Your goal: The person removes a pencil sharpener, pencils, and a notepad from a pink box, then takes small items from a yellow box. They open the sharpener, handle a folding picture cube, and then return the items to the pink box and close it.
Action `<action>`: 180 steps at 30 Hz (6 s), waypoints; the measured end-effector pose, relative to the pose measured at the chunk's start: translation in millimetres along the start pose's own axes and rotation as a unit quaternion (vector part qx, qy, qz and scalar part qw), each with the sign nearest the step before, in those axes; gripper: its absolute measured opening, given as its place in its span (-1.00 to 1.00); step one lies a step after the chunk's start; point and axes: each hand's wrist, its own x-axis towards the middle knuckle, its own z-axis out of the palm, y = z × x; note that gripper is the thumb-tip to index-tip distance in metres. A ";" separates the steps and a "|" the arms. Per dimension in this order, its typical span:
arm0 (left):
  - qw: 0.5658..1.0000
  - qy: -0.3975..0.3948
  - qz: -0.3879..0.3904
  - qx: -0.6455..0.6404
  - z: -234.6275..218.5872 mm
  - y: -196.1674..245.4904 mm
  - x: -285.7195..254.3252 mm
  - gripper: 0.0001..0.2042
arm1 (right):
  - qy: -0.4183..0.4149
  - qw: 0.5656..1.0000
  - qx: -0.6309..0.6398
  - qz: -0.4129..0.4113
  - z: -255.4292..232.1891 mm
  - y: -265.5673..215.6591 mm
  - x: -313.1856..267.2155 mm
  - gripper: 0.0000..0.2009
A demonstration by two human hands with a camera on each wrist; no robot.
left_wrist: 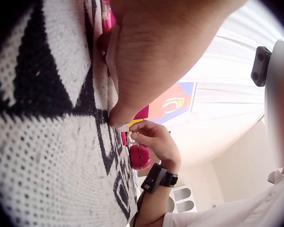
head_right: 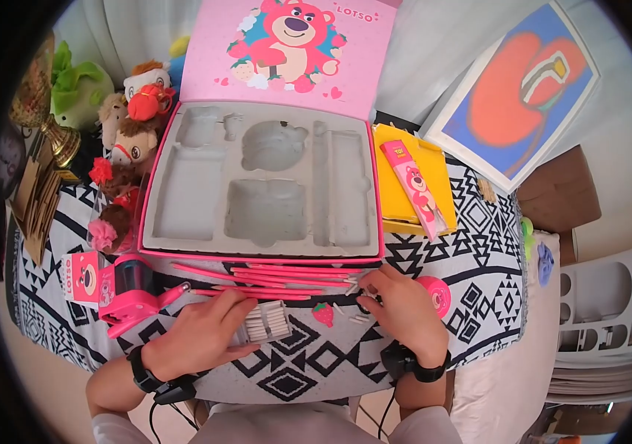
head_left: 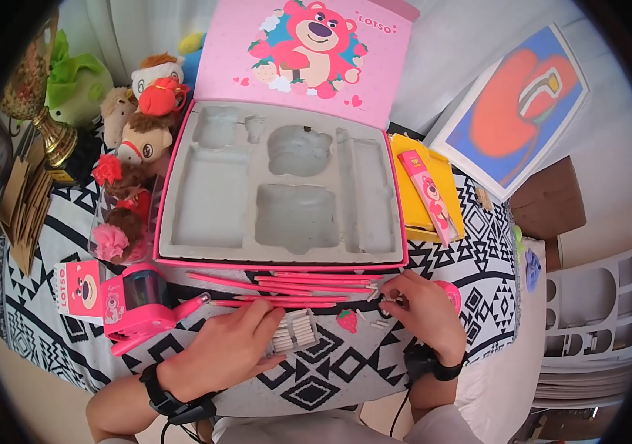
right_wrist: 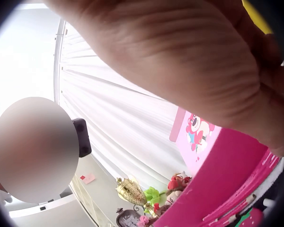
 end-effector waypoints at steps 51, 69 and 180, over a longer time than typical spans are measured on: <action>1.000 0.022 0.012 0.005 1.4 -1.4 -1.1 -0.41 | 0.062 0.954 0.007 -0.294 62.6 -50.5 18.3 -0.82; 1.000 0.011 0.002 0.002 1.7 -0.7 -0.9 -0.40 | 0.072 0.938 -0.048 -0.335 59.0 -52.7 17.0 -0.77; 1.000 0.014 0.005 0.001 2.5 -1.4 -0.9 -0.40 | -0.003 0.924 -0.049 -0.378 71.0 -64.1 12.0 -0.63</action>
